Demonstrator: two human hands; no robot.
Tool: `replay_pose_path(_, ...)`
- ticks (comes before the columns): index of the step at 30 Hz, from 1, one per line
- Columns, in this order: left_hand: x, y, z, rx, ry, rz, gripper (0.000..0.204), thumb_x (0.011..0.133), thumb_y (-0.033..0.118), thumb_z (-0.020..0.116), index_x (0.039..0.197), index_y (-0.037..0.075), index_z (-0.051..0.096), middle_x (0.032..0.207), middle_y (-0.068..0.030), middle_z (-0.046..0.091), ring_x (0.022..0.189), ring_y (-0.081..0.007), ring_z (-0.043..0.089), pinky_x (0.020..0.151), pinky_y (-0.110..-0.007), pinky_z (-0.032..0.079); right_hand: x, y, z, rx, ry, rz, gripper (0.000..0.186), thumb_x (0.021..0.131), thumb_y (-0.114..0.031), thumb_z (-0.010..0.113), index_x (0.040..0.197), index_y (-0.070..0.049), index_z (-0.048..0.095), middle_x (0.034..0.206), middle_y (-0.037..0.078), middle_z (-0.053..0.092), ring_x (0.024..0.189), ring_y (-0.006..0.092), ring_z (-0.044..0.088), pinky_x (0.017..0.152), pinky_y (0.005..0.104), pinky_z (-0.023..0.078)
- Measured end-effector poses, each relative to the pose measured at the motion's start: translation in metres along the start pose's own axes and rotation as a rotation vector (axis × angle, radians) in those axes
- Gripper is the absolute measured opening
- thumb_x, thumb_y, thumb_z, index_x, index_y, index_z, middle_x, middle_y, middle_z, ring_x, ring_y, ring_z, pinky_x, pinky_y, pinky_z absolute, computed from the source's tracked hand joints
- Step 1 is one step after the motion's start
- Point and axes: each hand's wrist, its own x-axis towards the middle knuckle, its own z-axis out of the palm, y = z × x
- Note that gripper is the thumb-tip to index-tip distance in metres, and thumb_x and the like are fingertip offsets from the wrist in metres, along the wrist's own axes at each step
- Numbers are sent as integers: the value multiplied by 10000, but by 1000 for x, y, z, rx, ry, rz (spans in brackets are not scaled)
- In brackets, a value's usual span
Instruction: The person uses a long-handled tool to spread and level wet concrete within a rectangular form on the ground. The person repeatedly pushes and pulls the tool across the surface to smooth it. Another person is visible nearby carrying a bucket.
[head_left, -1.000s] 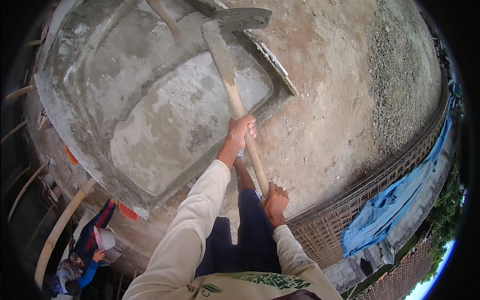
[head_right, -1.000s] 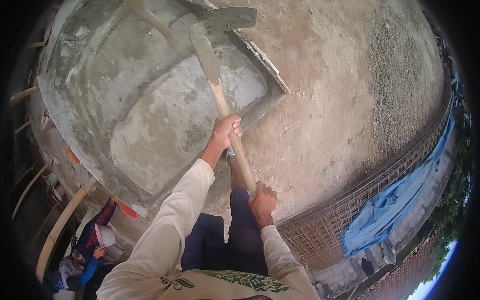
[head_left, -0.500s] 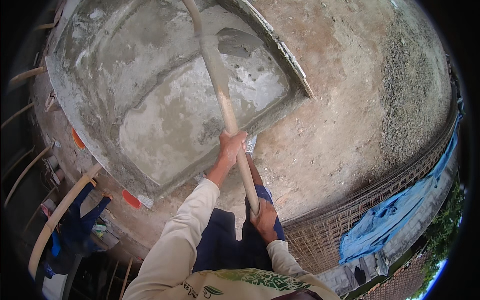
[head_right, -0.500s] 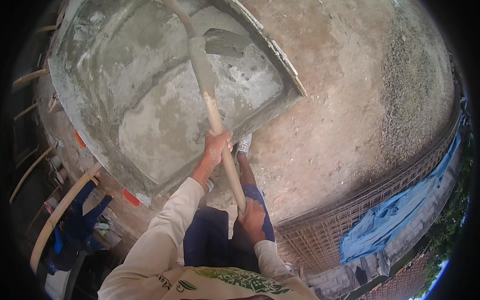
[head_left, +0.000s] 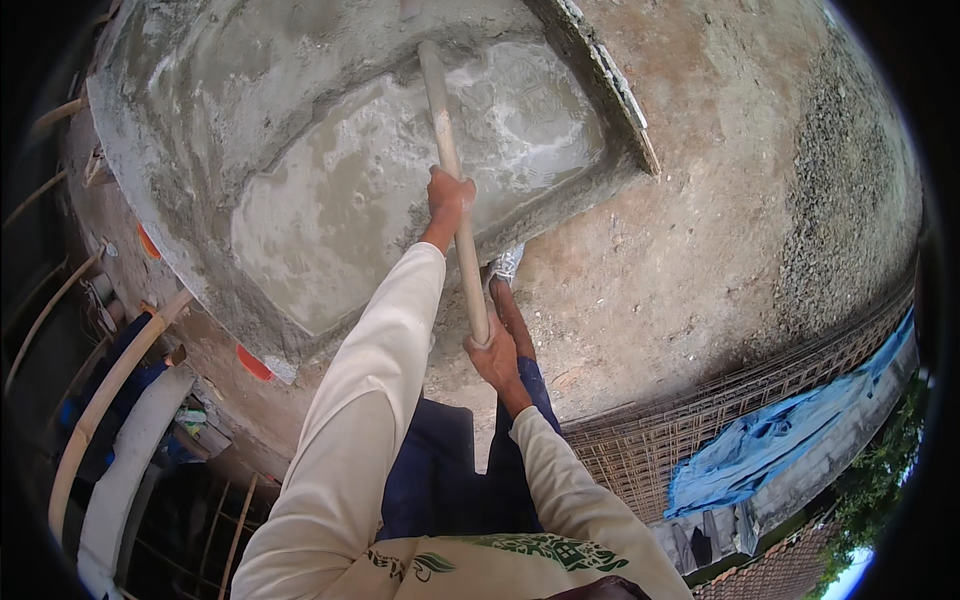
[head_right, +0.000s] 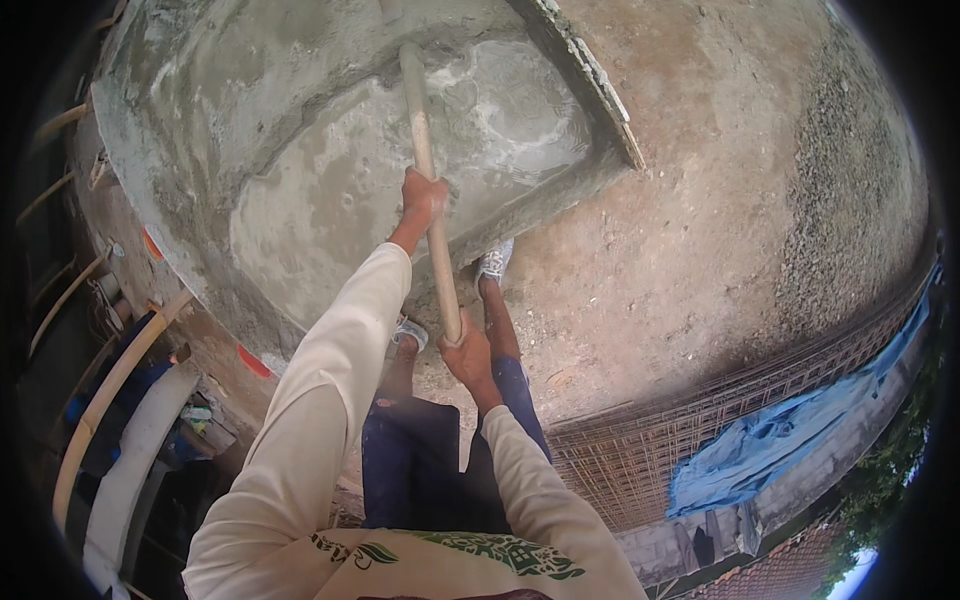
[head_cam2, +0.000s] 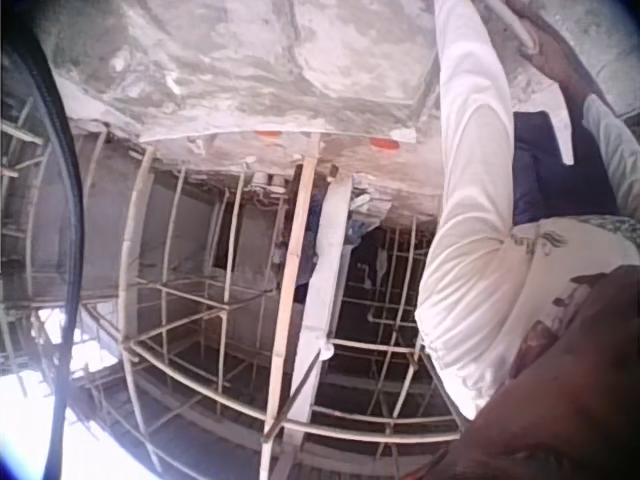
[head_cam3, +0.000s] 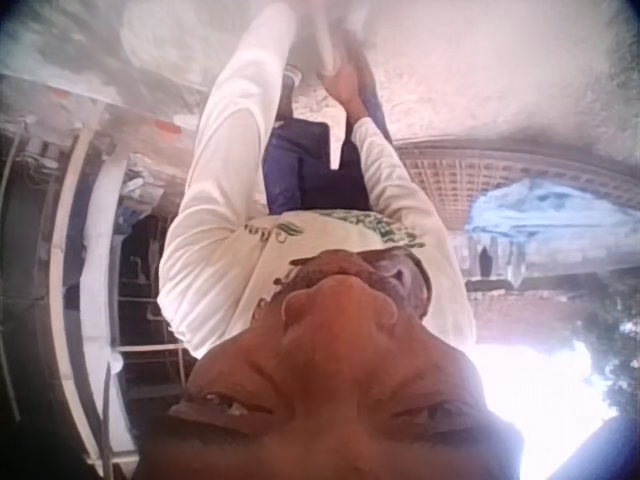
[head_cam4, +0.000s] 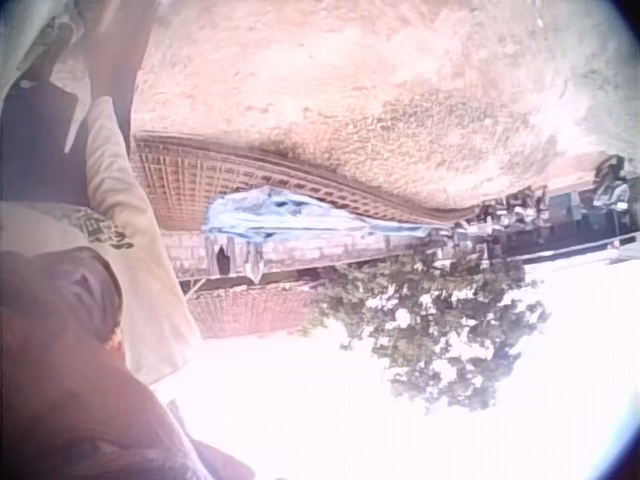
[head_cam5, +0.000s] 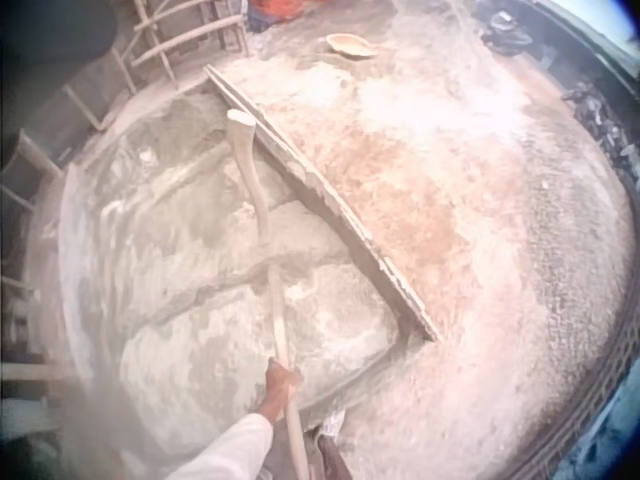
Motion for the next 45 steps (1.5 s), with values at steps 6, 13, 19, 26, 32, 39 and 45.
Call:
replay_pose_path(6,-20,-40,-36,-6,-175,-71,489,848,154,742,1192,-101,505,1043,-335,706,921,-432,756,792,-479,624,-65,-46,34,266,-106,93,302,861,-152,725,1099,-32,582,845,73,614,740,175,601,697,344,509)
replay_pose_path(13,-57,-97,-59,14,-340,-158,456,856,111,698,1186,-141,509,947,-292,717,739,-376,762,615,-442,622,-127,-102,47,506,-287,482,215,896,-118,713,1046,-69,567,773,13,584,620,124,564,568,301,471)
replay_pose_path(19,-96,-156,-93,-78,-343,-291,470,856,96,690,1224,-136,511,998,-297,710,759,-350,764,623,-433,623,-176,-93,87,396,-303,422,227,891,-115,718,1040,-77,551,712,-15,517,573,100,527,517,277,437)
replay_pose_path(26,-178,-209,-168,-151,-112,-298,487,861,140,719,1233,-72,486,915,-245,699,664,-324,731,583,-428,602,-256,-54,97,170,-409,144,287,878,-176,732,1075,-50,566,794,96,632,675,268,650,658,402,528)
replay_pose_path(32,-128,-200,-223,-633,80,-209,383,855,98,699,1150,-22,487,740,-111,597,490,-217,628,421,-382,515,-178,-55,119,-248,-324,-23,332,871,-199,700,1142,-55,573,893,274,701,895,504,684,772,553,534)
replay_pose_path(39,-74,-261,-187,-435,35,-296,379,852,111,694,1135,-55,505,814,-186,656,559,-267,677,486,-414,553,-167,-53,163,-118,-290,15,343,848,-213,709,1127,-51,595,938,227,714,913,432,716,814,487,549)
replay_pose_path(45,-129,-297,-150,-496,-59,-424,359,860,126,701,1112,-48,513,809,-177,656,539,-263,664,475,-404,542,-209,-42,134,-201,-377,138,313,853,-217,708,1103,-61,604,913,229,716,887,436,719,791,493,556)
